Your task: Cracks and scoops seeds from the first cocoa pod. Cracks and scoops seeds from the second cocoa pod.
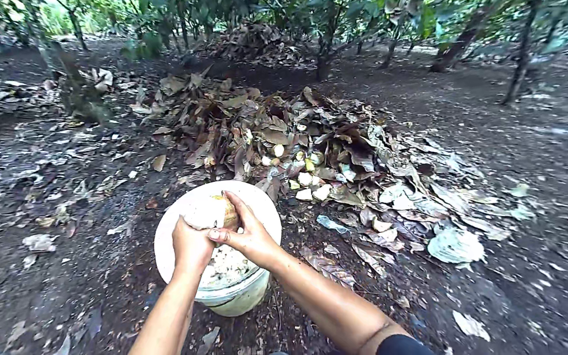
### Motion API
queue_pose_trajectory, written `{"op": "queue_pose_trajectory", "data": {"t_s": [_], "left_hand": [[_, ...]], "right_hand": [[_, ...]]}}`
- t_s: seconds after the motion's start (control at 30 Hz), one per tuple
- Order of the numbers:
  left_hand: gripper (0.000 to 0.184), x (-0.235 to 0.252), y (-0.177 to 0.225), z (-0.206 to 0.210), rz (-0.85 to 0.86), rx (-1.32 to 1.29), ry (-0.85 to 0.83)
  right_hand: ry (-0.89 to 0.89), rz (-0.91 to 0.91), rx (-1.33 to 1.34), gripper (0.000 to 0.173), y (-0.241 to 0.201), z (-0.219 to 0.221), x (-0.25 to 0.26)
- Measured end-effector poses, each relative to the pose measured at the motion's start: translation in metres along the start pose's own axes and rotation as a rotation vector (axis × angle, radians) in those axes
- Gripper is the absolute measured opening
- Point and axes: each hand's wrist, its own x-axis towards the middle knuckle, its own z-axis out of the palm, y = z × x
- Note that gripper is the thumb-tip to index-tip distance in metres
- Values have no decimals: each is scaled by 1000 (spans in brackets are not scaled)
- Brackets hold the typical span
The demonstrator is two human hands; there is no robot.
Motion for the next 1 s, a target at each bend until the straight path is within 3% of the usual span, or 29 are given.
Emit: {"op": "queue_pose_trajectory", "data": {"t_s": [0.23, 0.37, 0.47, 0.63, 0.8, 1.0], "left_hand": [[62, 6, -16, 14, -142, -100, 6], [50, 2, -30, 24, -210, -166, 54], [45, 0, -38, 25, -162, -155, 40], [42, -2, -31, 21, -92, 133, 40], [46, -3, -32, 21, -120, 37, 86], [27, 2, -23, -1, -56, 107, -21]], "right_hand": [[6, 59, -17, 93, 14, 1, 5], [5, 81, -42, 91, 19, 4, 1], [1, 91, -53, 90, 22, 0, 2], [14, 80, -104, 86, 24, -7, 5], [-7, 92, -47, 83, 30, -10, 10], [49, -2, -235, 78, 23, -16, 16]]}}
